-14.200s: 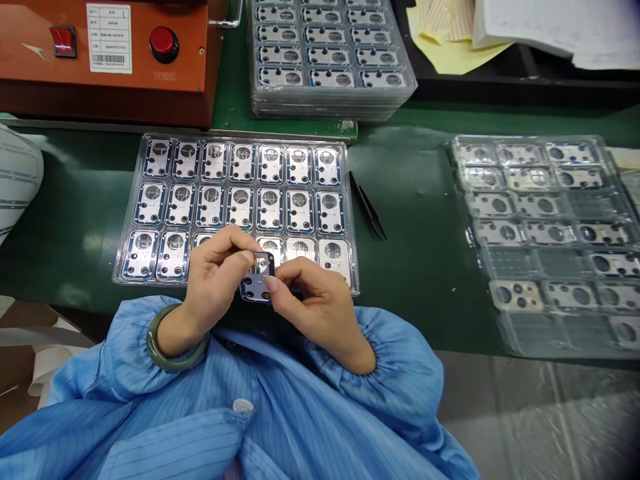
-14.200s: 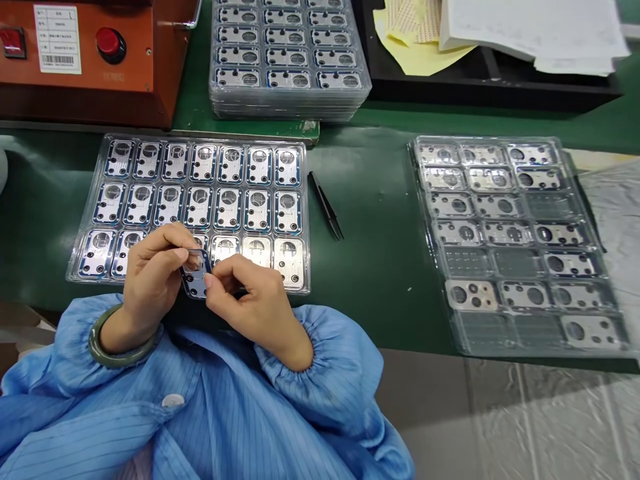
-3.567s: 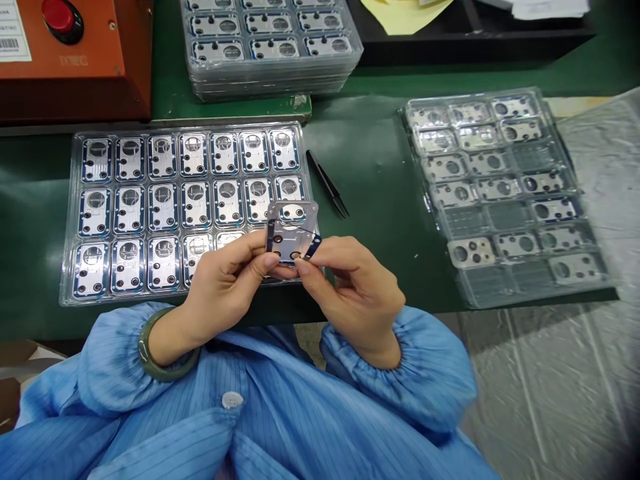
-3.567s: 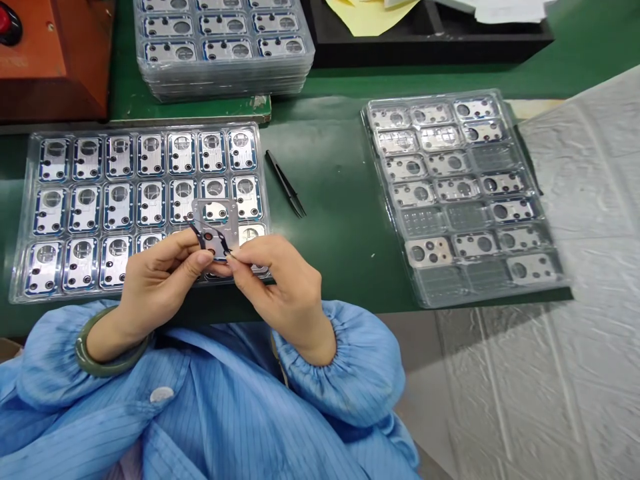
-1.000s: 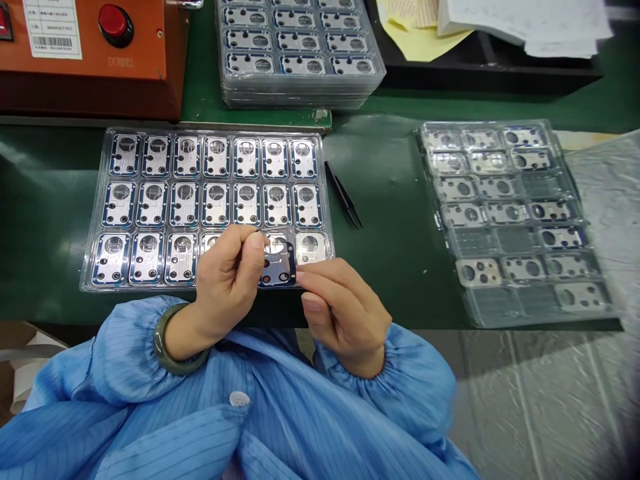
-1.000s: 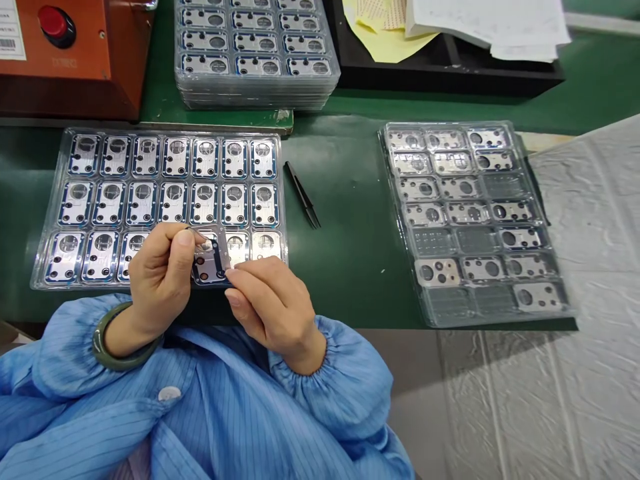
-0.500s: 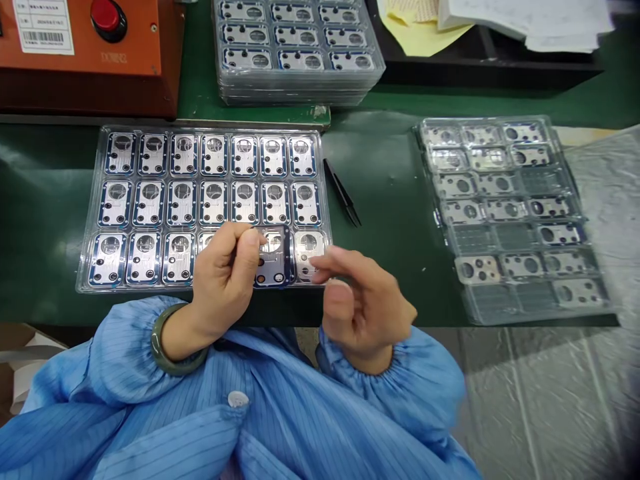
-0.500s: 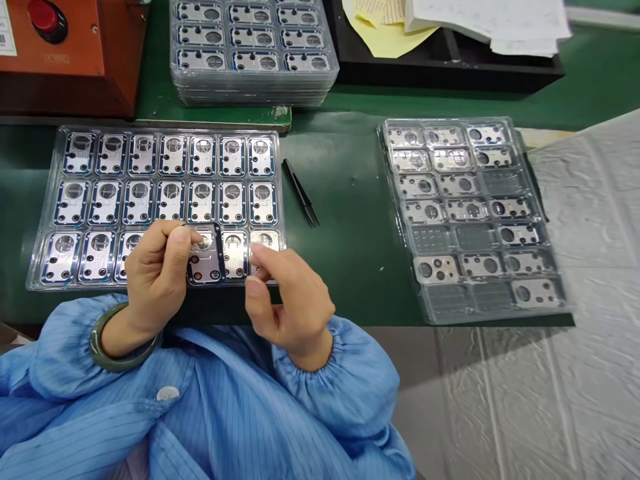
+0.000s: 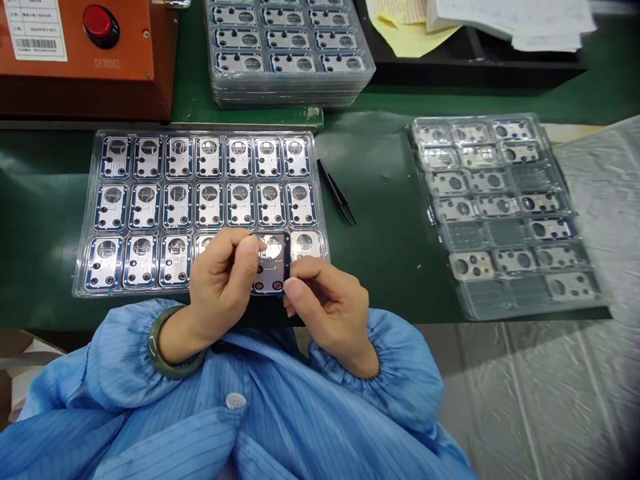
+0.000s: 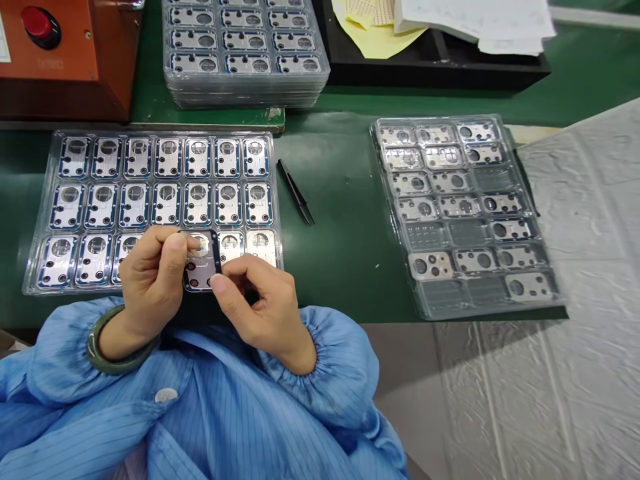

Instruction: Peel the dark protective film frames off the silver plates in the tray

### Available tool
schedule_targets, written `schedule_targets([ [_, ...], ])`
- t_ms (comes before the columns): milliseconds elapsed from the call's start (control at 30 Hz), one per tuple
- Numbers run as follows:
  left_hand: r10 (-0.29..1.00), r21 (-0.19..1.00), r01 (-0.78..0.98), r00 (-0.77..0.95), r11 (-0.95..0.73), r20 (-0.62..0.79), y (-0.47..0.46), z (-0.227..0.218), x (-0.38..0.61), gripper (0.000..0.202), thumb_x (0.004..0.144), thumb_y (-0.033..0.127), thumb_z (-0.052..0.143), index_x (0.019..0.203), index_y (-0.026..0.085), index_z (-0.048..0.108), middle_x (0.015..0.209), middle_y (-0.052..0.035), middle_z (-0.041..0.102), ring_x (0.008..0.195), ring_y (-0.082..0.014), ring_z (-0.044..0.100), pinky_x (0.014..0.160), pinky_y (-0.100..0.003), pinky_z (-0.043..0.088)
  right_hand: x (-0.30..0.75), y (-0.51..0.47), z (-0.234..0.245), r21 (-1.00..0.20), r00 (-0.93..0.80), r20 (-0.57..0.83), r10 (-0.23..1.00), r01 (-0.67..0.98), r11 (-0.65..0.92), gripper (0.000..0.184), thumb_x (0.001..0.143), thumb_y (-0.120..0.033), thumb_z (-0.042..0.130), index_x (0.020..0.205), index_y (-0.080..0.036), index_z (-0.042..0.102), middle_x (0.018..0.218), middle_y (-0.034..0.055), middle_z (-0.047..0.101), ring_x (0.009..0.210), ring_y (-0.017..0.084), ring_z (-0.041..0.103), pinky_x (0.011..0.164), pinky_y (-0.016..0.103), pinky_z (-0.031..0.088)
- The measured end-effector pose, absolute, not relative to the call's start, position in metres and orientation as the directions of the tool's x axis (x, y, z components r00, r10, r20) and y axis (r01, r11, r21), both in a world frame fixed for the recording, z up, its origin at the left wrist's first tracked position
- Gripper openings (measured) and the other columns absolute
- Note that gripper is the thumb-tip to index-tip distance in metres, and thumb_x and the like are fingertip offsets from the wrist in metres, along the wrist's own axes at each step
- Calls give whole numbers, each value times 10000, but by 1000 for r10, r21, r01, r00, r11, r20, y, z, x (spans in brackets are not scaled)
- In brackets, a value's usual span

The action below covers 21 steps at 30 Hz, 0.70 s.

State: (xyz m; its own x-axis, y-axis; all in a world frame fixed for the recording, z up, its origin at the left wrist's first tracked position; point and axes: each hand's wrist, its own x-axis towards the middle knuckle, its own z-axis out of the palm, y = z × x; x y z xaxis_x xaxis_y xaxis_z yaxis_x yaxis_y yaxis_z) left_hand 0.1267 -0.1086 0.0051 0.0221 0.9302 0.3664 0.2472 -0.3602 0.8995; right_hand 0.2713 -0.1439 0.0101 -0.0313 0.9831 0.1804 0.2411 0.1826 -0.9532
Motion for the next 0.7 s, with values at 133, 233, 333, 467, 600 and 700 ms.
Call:
schedule_targets([
  [133,920,888,248,50,-388,388,-109,6,126,152,914,218,504,796,197,598,649,32,577,560,-64,529,517,-180,433,266,-142,11,-960,34,170,985,231,158,165,873,-253,560,718,-199,551,573,-40,530,455,79,469,422,213,400],
  [233,919,889,236,65,-392,388,-109,8,126,176,913,225,504,763,198,591,600,40,553,517,-62,502,478,-179,408,263,-142,12,-962,71,170,983,229,150,212,874,-270,550,674,-201,532,540,-41,508,437,82,454,401,215,382],
  [333,919,889,234,74,-394,388,-109,9,125,204,912,236,502,729,199,585,558,40,544,492,-71,492,459,-190,400,262,-142,13,-974,84,149,985,185,132,260,884,-320,537,651,-206,514,509,-43,493,420,88,444,391,223,379],
  [467,906,877,227,107,-423,409,-109,9,125,230,902,250,510,689,193,578,561,31,570,476,-69,491,445,-190,394,260,-141,13,-991,104,100,990,96,90,271,891,-380,538,684,-205,532,495,-53,480,404,83,434,377,217,368],
  [600,912,887,213,119,-411,393,-109,9,125,232,892,223,512,669,187,567,550,34,558,470,-62,482,442,-177,384,258,-139,12,-997,122,71,990,49,66,253,897,-341,537,692,-195,553,502,-62,478,397,66,419,378,201,356],
  [700,910,888,204,121,-413,396,-109,10,125,226,880,201,519,657,184,555,538,39,539,461,-55,464,435,-168,367,256,-138,10,-996,122,92,988,14,91,249,892,-340,551,691,-194,568,521,-58,498,417,66,427,389,197,361],
])
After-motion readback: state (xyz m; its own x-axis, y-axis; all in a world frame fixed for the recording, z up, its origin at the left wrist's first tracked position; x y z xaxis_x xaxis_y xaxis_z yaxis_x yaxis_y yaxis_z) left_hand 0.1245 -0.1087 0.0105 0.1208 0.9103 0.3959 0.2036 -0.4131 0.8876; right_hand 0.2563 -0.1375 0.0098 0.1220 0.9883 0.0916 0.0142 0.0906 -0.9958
